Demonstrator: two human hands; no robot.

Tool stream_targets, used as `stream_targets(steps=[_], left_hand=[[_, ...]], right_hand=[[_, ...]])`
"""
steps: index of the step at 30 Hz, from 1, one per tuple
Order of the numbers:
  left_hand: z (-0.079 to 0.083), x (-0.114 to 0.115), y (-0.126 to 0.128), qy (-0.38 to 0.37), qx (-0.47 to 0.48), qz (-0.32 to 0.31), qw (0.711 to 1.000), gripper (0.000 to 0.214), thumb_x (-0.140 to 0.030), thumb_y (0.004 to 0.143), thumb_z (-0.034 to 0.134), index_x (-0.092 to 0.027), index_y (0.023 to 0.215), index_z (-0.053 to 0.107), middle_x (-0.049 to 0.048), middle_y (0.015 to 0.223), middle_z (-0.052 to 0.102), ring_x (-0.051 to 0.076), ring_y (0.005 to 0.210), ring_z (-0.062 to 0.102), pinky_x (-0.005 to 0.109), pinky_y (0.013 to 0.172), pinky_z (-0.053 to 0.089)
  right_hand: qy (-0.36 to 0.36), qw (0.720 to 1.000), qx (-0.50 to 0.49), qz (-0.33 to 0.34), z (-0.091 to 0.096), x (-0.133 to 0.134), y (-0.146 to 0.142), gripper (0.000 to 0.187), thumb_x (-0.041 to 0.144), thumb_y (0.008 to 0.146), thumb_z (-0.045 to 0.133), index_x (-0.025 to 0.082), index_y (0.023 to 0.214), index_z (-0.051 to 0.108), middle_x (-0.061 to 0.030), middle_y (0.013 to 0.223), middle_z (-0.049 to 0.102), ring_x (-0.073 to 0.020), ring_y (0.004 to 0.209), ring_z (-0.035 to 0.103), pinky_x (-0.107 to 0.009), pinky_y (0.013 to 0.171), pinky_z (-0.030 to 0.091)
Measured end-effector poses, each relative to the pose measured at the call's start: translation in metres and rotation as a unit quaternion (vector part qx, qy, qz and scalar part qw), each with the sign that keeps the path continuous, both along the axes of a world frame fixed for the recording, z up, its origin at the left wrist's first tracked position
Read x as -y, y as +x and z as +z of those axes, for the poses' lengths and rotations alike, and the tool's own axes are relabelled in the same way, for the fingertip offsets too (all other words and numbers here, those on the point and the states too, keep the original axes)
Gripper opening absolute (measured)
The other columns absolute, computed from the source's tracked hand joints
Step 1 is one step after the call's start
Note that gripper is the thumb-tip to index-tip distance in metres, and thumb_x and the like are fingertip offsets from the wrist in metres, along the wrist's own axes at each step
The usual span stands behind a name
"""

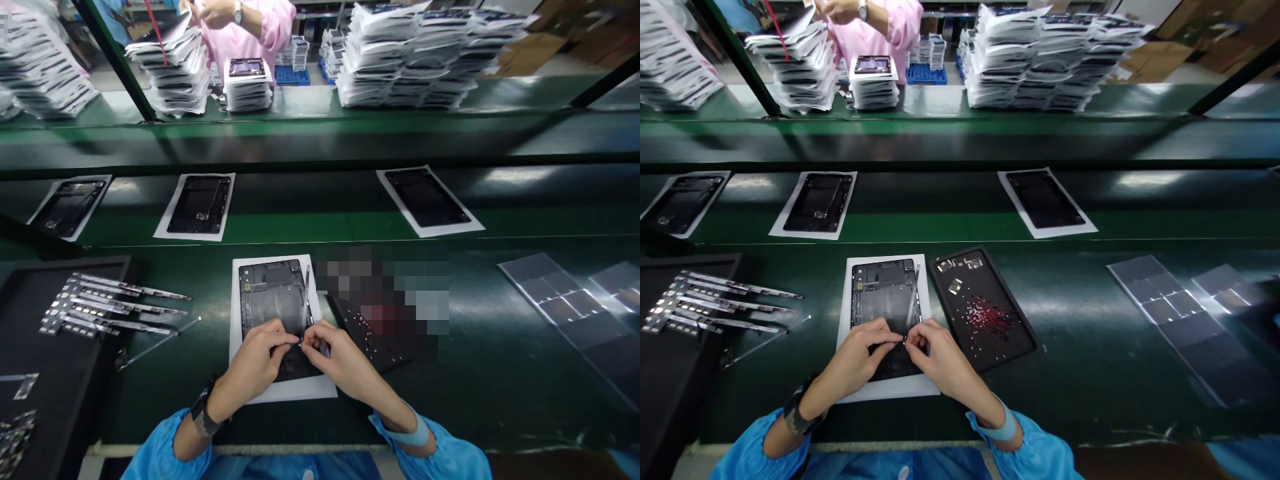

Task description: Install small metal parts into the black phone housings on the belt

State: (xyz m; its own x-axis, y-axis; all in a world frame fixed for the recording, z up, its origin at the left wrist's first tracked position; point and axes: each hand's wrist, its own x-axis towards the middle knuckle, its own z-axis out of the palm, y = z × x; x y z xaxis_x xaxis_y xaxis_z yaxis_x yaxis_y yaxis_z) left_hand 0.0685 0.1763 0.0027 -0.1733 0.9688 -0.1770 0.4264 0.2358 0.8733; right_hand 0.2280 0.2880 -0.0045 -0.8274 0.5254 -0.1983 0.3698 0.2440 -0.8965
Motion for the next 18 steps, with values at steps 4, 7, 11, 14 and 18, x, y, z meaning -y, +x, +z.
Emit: stream_targets(steps=[4, 7, 11, 14, 18], left_hand=[[-0.003, -0.002, -0.002, -0.025, 0.065, 0.032, 0.997, 0.027, -0.011, 0.085, 0.057, -0.023, 0.095, 0.079, 0.0037, 0.081, 0.065, 0.018, 0.079, 0.061, 0.027, 0.074, 0.046], [-0.005, -0.005, -0.009, -0.046, 0.105, 0.026, 0.993, 0.023, -0.012, 0.082, 0.061, -0.022, 0.092, 0.079, 0.0032, 0.083, 0.066, 0.018, 0.080, 0.061, 0.027, 0.075, 0.046], [-0.007, -0.008, -0.015, -0.066, 0.134, 0.016, 0.989, 0.022, -0.014, 0.081, 0.064, -0.020, 0.097, 0.077, 0.0032, 0.084, 0.067, 0.017, 0.078, 0.061, 0.028, 0.075, 0.047], [-0.009, -0.006, -0.010, -0.066, 0.131, 0.039, 0.988, 0.026, -0.012, 0.079, 0.067, -0.017, 0.105, 0.071, 0.0031, 0.082, 0.069, 0.017, 0.075, 0.063, 0.028, 0.073, 0.051], [-0.010, 0.003, 0.012, 0.062, -0.136, 0.153, 0.977, 0.025, -0.015, 0.081, 0.065, -0.019, 0.106, 0.066, 0.0084, 0.101, 0.067, 0.025, 0.096, 0.063, 0.039, 0.085, 0.053]], right_hand=[[-0.026, 1.000, -0.014, 0.001, -0.003, -0.002, 0.001, 0.010, 0.014, 0.085, 0.058, 0.019, 0.078, 0.063, -0.0017, 0.079, 0.058, -0.0170, 0.073, 0.054, -0.028, 0.070, 0.045], [-0.047, 0.999, -0.017, 0.005, -0.002, -0.005, 0.002, 0.008, 0.015, 0.084, 0.060, 0.019, 0.080, 0.066, -0.0017, 0.079, 0.058, -0.0170, 0.073, 0.055, -0.028, 0.069, 0.045], [-0.047, 0.999, -0.011, 0.021, 0.002, -0.007, 0.000, 0.011, 0.018, 0.085, 0.061, 0.019, 0.077, 0.068, -0.0018, 0.074, 0.059, -0.0185, 0.073, 0.056, -0.029, 0.067, 0.043], [-0.037, 0.999, -0.027, 0.003, 0.002, -0.006, -0.002, 0.022, 0.024, 0.089, 0.058, 0.019, 0.068, 0.064, -0.0017, 0.067, 0.059, -0.0192, 0.072, 0.056, -0.030, 0.067, 0.043], [-0.043, 0.997, -0.050, -0.049, -0.007, -0.002, -0.003, 0.029, 0.031, 0.091, 0.056, 0.018, 0.066, 0.063, -0.0027, 0.068, 0.061, -0.0184, 0.067, 0.056, -0.030, 0.064, 0.042]])
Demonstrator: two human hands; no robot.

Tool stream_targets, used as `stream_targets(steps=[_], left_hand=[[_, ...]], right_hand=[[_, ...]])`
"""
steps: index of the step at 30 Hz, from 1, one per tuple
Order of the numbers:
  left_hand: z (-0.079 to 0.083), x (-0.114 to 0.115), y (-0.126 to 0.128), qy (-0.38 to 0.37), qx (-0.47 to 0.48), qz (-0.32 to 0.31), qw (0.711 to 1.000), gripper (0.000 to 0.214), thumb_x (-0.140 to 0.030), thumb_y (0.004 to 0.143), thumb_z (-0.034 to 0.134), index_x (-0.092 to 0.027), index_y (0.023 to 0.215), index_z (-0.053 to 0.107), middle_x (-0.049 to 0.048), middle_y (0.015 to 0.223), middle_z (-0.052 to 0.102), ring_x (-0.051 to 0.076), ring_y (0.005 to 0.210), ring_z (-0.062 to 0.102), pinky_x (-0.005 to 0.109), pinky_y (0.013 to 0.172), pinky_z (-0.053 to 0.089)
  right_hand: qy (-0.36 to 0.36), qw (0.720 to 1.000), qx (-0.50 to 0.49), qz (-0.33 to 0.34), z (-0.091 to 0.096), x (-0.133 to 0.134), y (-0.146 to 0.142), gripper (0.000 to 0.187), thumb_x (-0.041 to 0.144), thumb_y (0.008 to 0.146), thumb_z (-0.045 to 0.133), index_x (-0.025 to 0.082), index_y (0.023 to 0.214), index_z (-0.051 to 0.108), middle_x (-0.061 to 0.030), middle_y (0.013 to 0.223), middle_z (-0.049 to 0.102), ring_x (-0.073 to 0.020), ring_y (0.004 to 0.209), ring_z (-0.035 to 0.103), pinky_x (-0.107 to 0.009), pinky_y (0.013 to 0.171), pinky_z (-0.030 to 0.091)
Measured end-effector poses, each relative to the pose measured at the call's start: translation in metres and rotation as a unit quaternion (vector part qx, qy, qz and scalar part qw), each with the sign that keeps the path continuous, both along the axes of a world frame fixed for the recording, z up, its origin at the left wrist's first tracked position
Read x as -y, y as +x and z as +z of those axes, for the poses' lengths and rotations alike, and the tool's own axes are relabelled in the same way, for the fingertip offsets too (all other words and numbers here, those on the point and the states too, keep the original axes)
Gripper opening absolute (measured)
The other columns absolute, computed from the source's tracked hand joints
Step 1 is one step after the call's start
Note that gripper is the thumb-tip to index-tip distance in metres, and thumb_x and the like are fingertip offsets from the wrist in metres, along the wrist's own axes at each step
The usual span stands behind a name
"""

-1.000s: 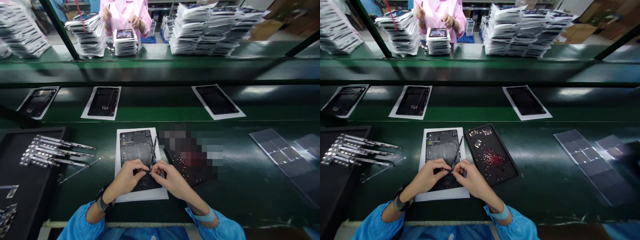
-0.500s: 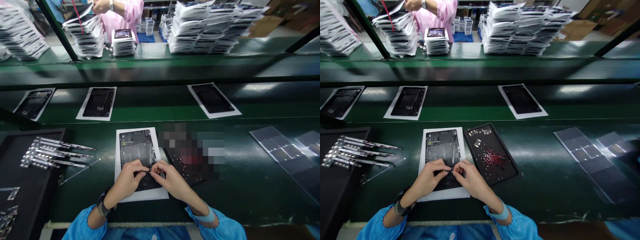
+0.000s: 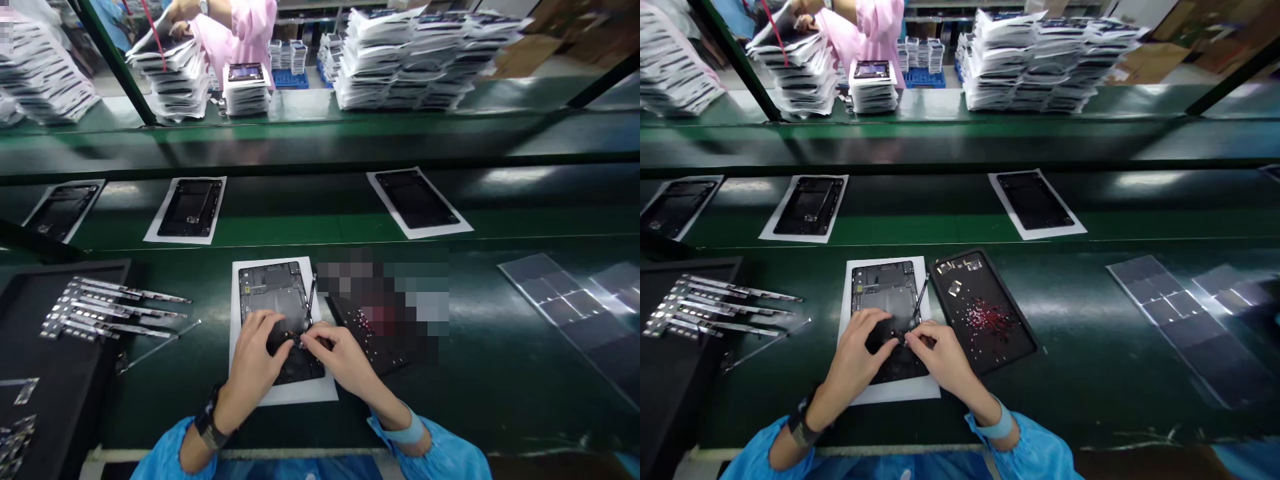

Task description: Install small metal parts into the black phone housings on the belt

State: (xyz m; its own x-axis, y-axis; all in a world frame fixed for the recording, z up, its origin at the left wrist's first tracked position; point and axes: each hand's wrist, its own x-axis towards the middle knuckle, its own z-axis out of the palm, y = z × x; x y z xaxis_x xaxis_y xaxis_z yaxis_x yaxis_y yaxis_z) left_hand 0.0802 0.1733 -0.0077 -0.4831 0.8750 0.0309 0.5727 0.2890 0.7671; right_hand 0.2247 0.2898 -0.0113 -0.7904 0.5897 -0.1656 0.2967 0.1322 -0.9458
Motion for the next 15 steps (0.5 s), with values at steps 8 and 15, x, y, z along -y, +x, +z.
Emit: stream_targets(steps=[8, 15], left_hand=[[-0.011, 0.004, 0.035, 0.041, -0.275, 0.040, 0.960, 0.023, -0.018, 0.087, 0.058, -0.014, 0.109, 0.061, 0.0091, 0.089, 0.066, 0.024, 0.079, 0.066, 0.036, 0.070, 0.056], [-0.014, 0.001, 0.033, 0.045, -0.268, 0.041, 0.961, 0.022, -0.018, 0.085, 0.059, -0.016, 0.107, 0.061, 0.0076, 0.088, 0.070, 0.023, 0.075, 0.070, 0.034, 0.065, 0.057]], right_hand=[[0.025, 0.999, -0.027, -0.032, -0.008, 0.008, -0.001, 0.031, 0.035, 0.093, 0.057, 0.018, 0.070, 0.069, -0.0044, 0.069, 0.062, -0.0194, 0.070, 0.057, -0.030, 0.064, 0.044], [0.025, 0.999, -0.028, -0.031, -0.009, 0.008, -0.002, 0.030, 0.032, 0.092, 0.056, 0.017, 0.068, 0.066, -0.0027, 0.066, 0.057, -0.0180, 0.066, 0.053, -0.029, 0.061, 0.041]])
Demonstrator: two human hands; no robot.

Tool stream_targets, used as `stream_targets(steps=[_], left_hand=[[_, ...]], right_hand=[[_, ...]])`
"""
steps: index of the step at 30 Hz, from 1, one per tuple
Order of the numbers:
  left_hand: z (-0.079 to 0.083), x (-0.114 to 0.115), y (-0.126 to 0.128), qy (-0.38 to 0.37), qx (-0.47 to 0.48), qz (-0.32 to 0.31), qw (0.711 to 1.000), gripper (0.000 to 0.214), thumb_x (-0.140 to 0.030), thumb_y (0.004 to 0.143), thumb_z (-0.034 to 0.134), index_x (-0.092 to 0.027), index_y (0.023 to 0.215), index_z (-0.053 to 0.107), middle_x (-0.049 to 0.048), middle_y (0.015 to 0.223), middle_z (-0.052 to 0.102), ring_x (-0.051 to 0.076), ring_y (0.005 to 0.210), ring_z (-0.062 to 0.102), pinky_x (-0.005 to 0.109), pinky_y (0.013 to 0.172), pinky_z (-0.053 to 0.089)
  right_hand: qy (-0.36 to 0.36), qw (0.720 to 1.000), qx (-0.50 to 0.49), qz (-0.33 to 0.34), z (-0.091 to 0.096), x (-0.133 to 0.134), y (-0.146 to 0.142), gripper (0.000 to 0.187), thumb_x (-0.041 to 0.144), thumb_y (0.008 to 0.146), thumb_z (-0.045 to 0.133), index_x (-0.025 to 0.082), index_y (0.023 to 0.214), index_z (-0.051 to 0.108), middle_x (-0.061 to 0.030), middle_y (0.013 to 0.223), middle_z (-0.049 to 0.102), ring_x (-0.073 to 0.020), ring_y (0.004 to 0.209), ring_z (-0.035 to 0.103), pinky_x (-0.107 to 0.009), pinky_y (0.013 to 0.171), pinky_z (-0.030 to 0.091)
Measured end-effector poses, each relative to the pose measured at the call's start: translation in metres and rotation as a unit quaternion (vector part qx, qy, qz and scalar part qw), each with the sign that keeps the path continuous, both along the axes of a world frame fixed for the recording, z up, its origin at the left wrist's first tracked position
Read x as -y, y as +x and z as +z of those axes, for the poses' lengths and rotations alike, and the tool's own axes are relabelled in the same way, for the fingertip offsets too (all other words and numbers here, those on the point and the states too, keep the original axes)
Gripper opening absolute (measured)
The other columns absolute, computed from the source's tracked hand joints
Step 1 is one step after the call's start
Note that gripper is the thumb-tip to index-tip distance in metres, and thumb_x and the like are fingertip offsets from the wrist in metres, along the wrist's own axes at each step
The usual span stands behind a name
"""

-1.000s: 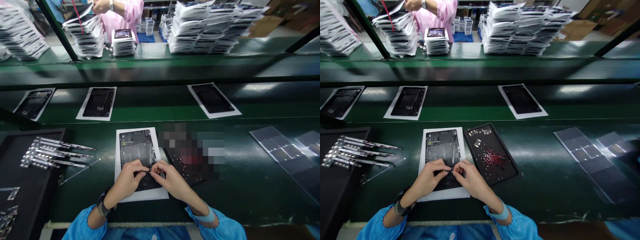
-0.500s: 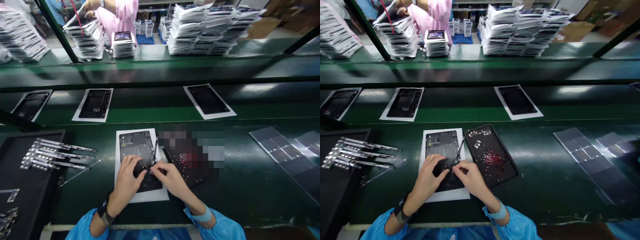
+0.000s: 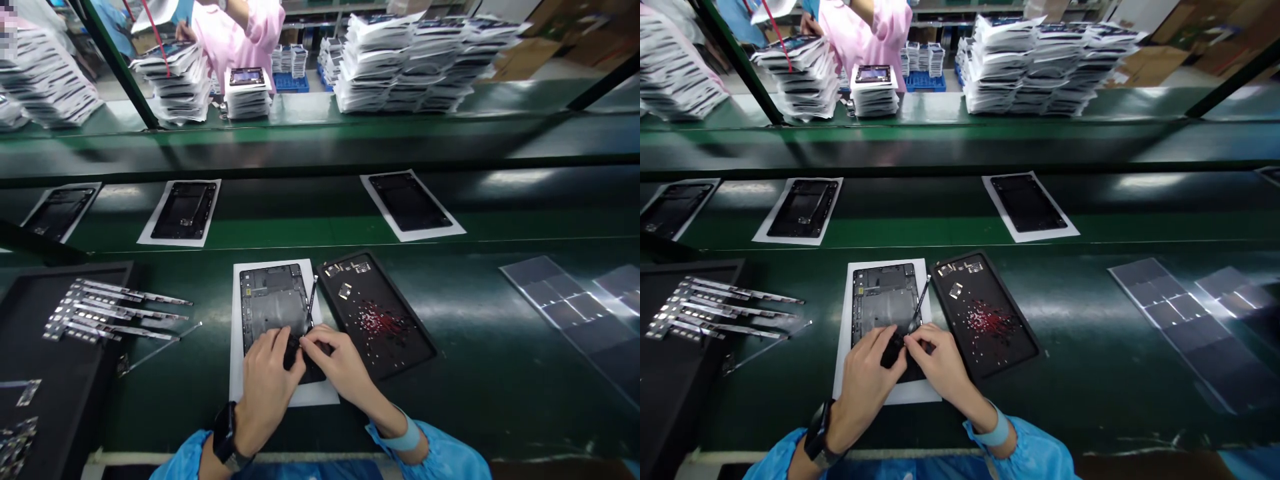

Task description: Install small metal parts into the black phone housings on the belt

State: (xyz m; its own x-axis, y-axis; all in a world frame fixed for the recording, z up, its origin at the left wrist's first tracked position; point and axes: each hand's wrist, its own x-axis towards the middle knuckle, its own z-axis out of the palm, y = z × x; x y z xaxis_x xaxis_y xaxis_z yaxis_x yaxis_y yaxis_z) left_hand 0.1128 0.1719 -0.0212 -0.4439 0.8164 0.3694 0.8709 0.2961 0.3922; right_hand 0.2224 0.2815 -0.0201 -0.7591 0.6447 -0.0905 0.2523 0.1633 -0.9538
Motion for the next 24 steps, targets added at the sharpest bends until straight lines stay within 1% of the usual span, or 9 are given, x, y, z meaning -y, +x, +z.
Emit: stream_targets(steps=[6, 11, 16, 24], left_hand=[[-0.005, 0.000, 0.003, 0.009, 0.014, 0.006, 1.000, 0.025, -0.017, 0.083, 0.059, -0.016, 0.108, 0.062, 0.0061, 0.084, 0.072, 0.021, 0.071, 0.070, 0.030, 0.062, 0.057], [-0.008, -0.001, 0.005, 0.021, 0.030, 0.018, 0.999, 0.027, -0.016, 0.084, 0.058, -0.017, 0.110, 0.061, 0.0064, 0.087, 0.072, 0.021, 0.073, 0.071, 0.030, 0.064, 0.059], [-0.008, -0.002, 0.009, 0.038, 0.052, 0.017, 0.998, 0.026, -0.014, 0.086, 0.055, -0.017, 0.111, 0.060, 0.0073, 0.091, 0.073, 0.021, 0.076, 0.072, 0.032, 0.068, 0.060], [-0.007, -0.003, 0.012, 0.055, 0.078, 0.023, 0.995, 0.027, -0.014, 0.088, 0.052, -0.015, 0.113, 0.059, 0.0087, 0.094, 0.073, 0.022, 0.079, 0.072, 0.034, 0.068, 0.061]], right_hand=[[-0.001, 1.000, -0.002, 0.001, -0.001, 0.001, 0.000, 0.030, 0.031, 0.092, 0.056, 0.017, 0.068, 0.066, -0.0029, 0.066, 0.058, -0.0180, 0.066, 0.053, -0.029, 0.062, 0.041], [-0.002, 1.000, -0.004, -0.002, -0.001, 0.001, 0.000, 0.029, 0.030, 0.092, 0.056, 0.017, 0.069, 0.068, -0.0031, 0.066, 0.059, -0.0180, 0.066, 0.054, -0.029, 0.062, 0.041], [-0.004, 1.000, -0.004, -0.003, -0.001, 0.002, 0.001, 0.030, 0.031, 0.092, 0.056, 0.018, 0.067, 0.066, -0.0029, 0.066, 0.059, -0.0182, 0.067, 0.054, -0.029, 0.062, 0.042], [0.001, 1.000, -0.001, -0.009, 0.000, 0.003, 0.000, 0.031, 0.034, 0.093, 0.056, 0.018, 0.070, 0.068, -0.0033, 0.067, 0.060, -0.0183, 0.066, 0.055, -0.029, 0.062, 0.042]])
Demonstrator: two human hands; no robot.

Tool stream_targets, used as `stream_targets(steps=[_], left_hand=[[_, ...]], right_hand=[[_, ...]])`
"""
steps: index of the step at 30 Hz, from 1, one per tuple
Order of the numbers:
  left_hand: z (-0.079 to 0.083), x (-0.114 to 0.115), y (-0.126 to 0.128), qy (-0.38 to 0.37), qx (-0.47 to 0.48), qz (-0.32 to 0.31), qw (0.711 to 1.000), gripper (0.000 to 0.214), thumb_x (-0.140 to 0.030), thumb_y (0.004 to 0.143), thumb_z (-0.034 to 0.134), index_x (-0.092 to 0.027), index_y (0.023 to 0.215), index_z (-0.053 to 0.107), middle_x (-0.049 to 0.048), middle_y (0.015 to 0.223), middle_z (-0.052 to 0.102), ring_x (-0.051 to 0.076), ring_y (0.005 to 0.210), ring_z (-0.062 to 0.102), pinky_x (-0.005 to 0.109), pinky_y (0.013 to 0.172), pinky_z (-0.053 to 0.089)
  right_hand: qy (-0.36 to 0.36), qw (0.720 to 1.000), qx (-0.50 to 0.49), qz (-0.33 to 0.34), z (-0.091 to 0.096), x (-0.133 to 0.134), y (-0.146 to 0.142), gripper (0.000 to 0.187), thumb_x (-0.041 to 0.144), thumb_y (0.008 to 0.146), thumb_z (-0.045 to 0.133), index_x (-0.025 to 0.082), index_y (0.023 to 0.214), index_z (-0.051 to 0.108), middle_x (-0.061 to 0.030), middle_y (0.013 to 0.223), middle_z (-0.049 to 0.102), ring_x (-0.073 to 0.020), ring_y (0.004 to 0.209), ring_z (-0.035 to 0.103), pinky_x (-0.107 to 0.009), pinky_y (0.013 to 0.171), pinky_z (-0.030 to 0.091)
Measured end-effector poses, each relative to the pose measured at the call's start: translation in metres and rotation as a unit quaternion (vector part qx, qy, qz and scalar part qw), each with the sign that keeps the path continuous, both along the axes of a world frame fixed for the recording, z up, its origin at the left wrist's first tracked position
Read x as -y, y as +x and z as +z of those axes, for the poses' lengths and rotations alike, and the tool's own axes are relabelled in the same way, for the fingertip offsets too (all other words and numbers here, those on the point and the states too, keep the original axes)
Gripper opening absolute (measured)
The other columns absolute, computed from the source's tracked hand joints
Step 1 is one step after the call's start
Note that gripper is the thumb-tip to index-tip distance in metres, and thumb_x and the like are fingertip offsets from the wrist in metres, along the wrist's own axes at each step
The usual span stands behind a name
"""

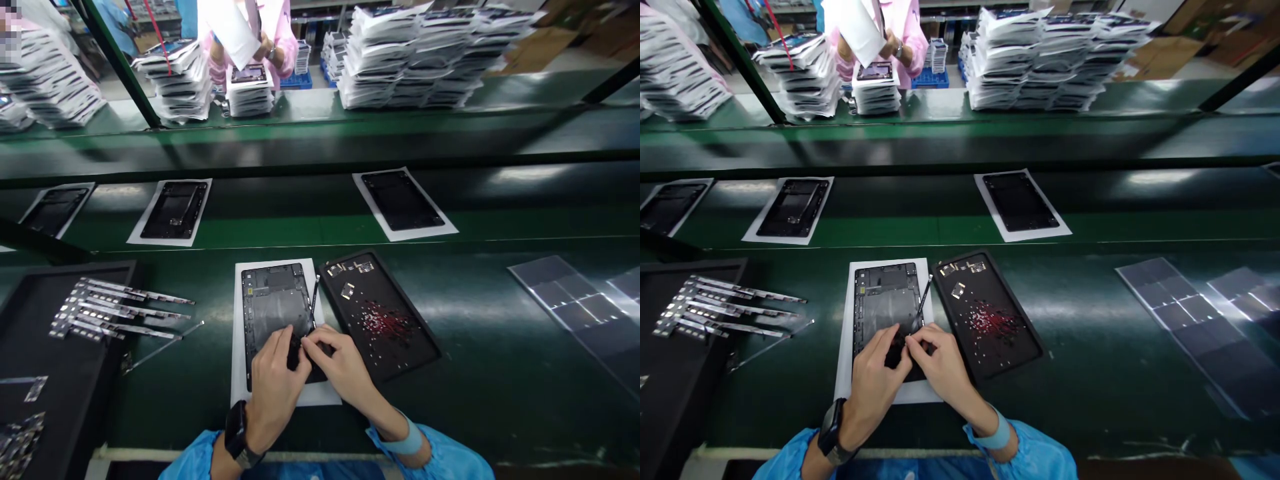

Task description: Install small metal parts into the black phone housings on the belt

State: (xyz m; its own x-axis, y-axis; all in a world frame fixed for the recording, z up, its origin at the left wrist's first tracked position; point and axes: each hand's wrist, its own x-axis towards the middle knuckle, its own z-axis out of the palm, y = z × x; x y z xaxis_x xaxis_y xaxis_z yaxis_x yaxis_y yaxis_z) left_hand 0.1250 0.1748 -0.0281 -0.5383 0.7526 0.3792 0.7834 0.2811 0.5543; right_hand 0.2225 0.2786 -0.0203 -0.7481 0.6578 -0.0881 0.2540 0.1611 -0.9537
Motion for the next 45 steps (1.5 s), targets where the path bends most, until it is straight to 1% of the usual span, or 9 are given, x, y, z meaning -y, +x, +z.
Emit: stream_targets(steps=[11, 15, 20, 24, 27, 30, 35, 41, 45], left_hand=[[-0.001, 0.000, 0.000, 0.000, 0.025, 0.003, 1.000, 0.025, -0.016, 0.091, 0.050, -0.017, 0.115, 0.058, 0.0082, 0.094, 0.072, 0.021, 0.082, 0.071, 0.032, 0.071, 0.061], [0.009, 0.015, -0.003, -0.010, -0.001, -0.007, 1.000, 0.029, -0.027, 0.092, 0.053, -0.016, 0.119, 0.057, 0.0075, 0.085, 0.069, 0.021, 0.076, 0.068, 0.033, 0.067, 0.058], [0.030, 0.017, -0.051, -0.059, -0.085, -0.004, 0.995, 0.020, -0.032, 0.094, 0.055, -0.017, 0.104, 0.064, 0.0088, 0.089, 0.069, 0.024, 0.083, 0.064, 0.035, 0.074, 0.053], [0.032, -0.038, -0.119, -0.169, -0.086, -0.044, 0.981, 0.027, -0.022, 0.095, 0.050, -0.013, 0.118, 0.061, 0.0166, 0.122, 0.063, 0.030, 0.113, 0.056, 0.042, 0.093, 0.047], [0.029, -0.082, -0.158, -0.251, -0.063, -0.098, 0.961, 0.024, -0.019, 0.091, 0.056, -0.012, 0.113, 0.063, 0.0143, 0.108, 0.069, 0.029, 0.105, 0.060, 0.040, 0.090, 0.047], [0.027, -0.101, -0.173, -0.269, -0.060, -0.156, 0.949, 0.010, -0.016, 0.088, 0.057, -0.016, 0.086, 0.067, 0.0066, 0.081, 0.069, 0.023, 0.085, 0.064, 0.032, 0.078, 0.048], [0.034, -0.113, -0.179, -0.259, -0.106, -0.208, 0.937, 0.022, -0.013, 0.093, 0.046, -0.018, 0.081, 0.063, 0.0087, 0.091, 0.068, 0.021, 0.088, 0.062, 0.030, 0.081, 0.046], [0.073, -0.221, -0.239, -0.218, -0.179, -0.169, 0.944, 0.024, -0.008, 0.089, 0.041, -0.016, 0.089, 0.063, 0.0137, 0.104, 0.066, 0.025, 0.102, 0.060, 0.034, 0.091, 0.042], [0.090, -0.297, -0.270, -0.192, -0.213, -0.152, 0.946, 0.024, -0.002, 0.080, 0.043, -0.015, 0.085, 0.063, 0.0153, 0.100, 0.067, 0.027, 0.102, 0.061, 0.035, 0.091, 0.043]], right_hand=[[0.018, 1.000, 0.003, 0.001, 0.001, 0.001, 0.000, 0.032, 0.035, 0.095, 0.055, 0.018, 0.070, 0.066, -0.0036, 0.066, 0.061, -0.0196, 0.068, 0.055, -0.031, 0.063, 0.043], [0.058, 0.995, -0.001, 0.079, 0.008, -0.008, 0.001, 0.032, 0.030, 0.097, 0.052, 0.020, 0.069, 0.062, -0.0034, 0.070, 0.061, -0.0200, 0.073, 0.056, -0.031, 0.068, 0.045], [0.189, 0.967, 0.046, 0.166, 0.014, -0.015, 0.001, 0.014, 0.022, 0.094, 0.057, 0.020, 0.092, 0.070, -0.0090, 0.094, 0.063, -0.0249, 0.090, 0.057, -0.036, 0.078, 0.048], [0.238, 0.962, 0.065, 0.117, 0.037, -0.036, 0.008, 0.021, 0.024, 0.094, 0.058, 0.020, 0.111, 0.069, -0.0112, 0.108, 0.064, -0.0277, 0.100, 0.058, -0.042, 0.089, 0.048], [0.264, 0.961, 0.061, 0.047, 0.061, -0.089, 0.018, 0.021, 0.026, 0.096, 0.054, 0.022, 0.108, 0.070, -0.0078, 0.105, 0.069, -0.0261, 0.100, 0.060, -0.041, 0.090, 0.047], [0.260, 0.956, 0.115, -0.069, 0.076, -0.164, 0.026, 0.016, 0.023, 0.093, 0.058, 0.019, 0.101, 0.072, -0.0074, 0.099, 0.073, -0.0238, 0.092, 0.065, -0.034, 0.083, 0.049], [0.230, 0.897, 0.265, -0.268, 0.071, -0.266, 0.036, 0.015, 0.013, 0.093, 0.057, 0.007, 0.089, 0.070, -0.0136, 0.087, 0.071, -0.0212, 0.083, 0.067, -0.030, 0.074, 0.049], [0.215, 0.845, 0.341, -0.351, 0.057, -0.299, 0.026, 0.022, 0.032, 0.098, 0.060, 0.017, 0.114, 0.064, -0.0083, 0.116, 0.064, -0.0203, 0.099, 0.064, -0.039, 0.086, 0.056], [0.158, 0.811, 0.392, -0.404, 0.048, -0.311, 0.009, 0.032, 0.031, 0.096, 0.064, 0.014, 0.122, 0.060, -0.0109, 0.123, 0.062, -0.0244, 0.106, 0.063, -0.045, 0.090, 0.055]])
